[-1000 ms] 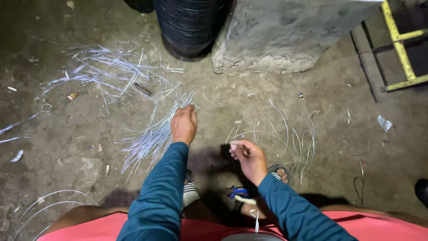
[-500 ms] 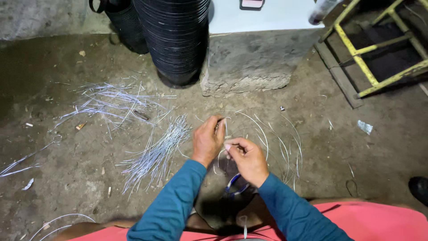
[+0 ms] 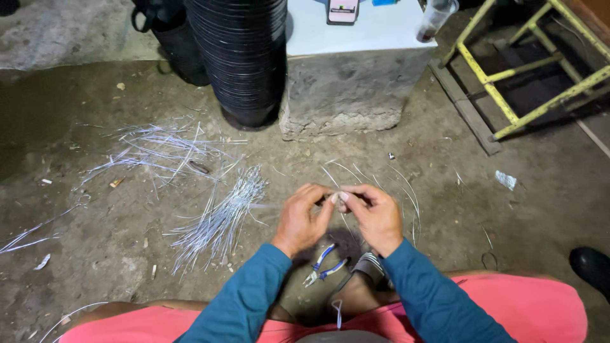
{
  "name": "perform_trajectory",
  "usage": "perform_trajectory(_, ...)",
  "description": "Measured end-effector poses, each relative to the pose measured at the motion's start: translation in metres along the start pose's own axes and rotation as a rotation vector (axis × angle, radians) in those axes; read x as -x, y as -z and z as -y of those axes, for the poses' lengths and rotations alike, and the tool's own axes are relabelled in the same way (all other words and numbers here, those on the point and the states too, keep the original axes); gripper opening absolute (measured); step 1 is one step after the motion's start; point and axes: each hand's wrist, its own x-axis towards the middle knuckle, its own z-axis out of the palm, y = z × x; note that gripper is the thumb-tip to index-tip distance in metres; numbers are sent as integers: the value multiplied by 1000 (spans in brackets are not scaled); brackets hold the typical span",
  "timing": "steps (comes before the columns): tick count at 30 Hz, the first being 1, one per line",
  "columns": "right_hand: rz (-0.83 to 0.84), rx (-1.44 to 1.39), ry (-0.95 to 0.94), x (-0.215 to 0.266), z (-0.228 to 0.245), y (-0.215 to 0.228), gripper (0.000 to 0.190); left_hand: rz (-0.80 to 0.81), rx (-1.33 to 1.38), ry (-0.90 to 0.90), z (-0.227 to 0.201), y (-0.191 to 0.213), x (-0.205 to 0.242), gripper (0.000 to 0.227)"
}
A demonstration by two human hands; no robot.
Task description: The person cuts thin metal wire into short segments using pliers and arranges them into a pile on the floor. The person repeatedly picks up wire, cuts it, and places the cut pieces down.
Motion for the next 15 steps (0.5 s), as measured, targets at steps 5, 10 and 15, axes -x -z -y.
perform_trajectory(5, -107, 356, 329, 21, 21, -6, 11, -240, -32, 38, -21, -16, 15, 14)
perform_trajectory(10, -91, 532, 604, 32, 22, -12, 16, -461, 219, 368, -15, -46, 29, 17)
perform_trajectory(15, -20, 564, 661, 44, 6, -24, 19, -734, 195, 378, 14, -46, 34, 18)
